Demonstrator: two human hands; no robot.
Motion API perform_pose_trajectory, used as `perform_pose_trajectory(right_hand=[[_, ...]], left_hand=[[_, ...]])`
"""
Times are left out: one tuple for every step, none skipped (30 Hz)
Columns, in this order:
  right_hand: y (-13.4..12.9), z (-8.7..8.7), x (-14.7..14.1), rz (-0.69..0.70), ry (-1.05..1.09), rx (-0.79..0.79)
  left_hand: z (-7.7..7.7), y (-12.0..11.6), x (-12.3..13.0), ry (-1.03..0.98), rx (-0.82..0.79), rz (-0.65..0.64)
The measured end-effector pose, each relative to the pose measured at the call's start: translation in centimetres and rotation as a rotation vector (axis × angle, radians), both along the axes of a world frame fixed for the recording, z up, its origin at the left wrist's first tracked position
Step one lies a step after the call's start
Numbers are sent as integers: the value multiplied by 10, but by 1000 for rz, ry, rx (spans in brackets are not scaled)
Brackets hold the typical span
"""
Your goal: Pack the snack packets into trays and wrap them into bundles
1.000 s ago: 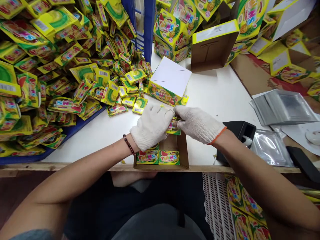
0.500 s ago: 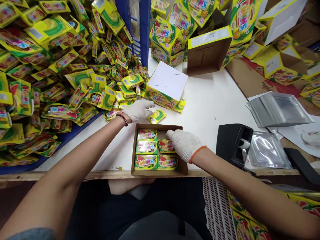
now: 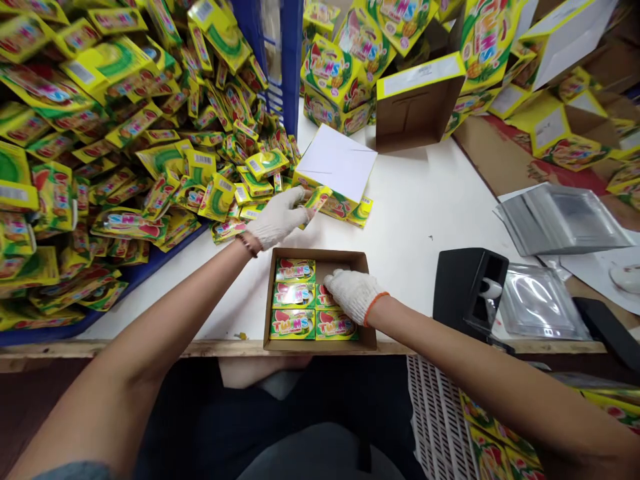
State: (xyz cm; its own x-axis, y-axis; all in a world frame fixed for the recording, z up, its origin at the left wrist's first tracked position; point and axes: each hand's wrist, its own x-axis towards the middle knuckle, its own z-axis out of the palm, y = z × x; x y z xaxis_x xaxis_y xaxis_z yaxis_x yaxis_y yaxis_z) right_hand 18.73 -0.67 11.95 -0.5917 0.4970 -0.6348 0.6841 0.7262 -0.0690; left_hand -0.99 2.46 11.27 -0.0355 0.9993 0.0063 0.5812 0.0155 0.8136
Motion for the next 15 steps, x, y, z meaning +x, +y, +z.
perform_pose_trajectory(right_hand=[[0,4,4,-35,92,-25],[1,8,7,-97,206,-55],[2,13,10,-183,333,-88],[4,18,12,-279,461,-125],[7,23,13,-372,572,-164],[10,28,15,-451,660,-193],[14,33,16,-505,720,-212],[19,37,17,-530,754,-216],[24,42,19,-526,763,-201],[28,45,21,-494,751,-165],[32,49,22,-428,713,-118],[34,51,23,-338,647,-63],[35,53,23,-235,552,-3],[34,54,20,-132,441,63],[31,54,16,-38,330,123]], left_hand=[[6,-11,0,-180,7,29],[12,-22,2,-345,-7,58],[17,-33,7,-476,-28,79],[21,-44,13,-562,-48,82],[24,-55,20,-610,-63,65],[25,-65,27,-623,-69,35],[26,-74,34,-597,-69,-1],[26,-81,39,-527,-69,-36],[26,-87,42,-410,-69,-59],[25,-92,44,-245,-72,-71],[23,-96,45,-44,-82,-80],[22,-100,46,171,-100,-104],[20,-102,46,373,-120,-157],[18,-105,47,541,-133,-237],[16,-107,49,666,-144,-332]])
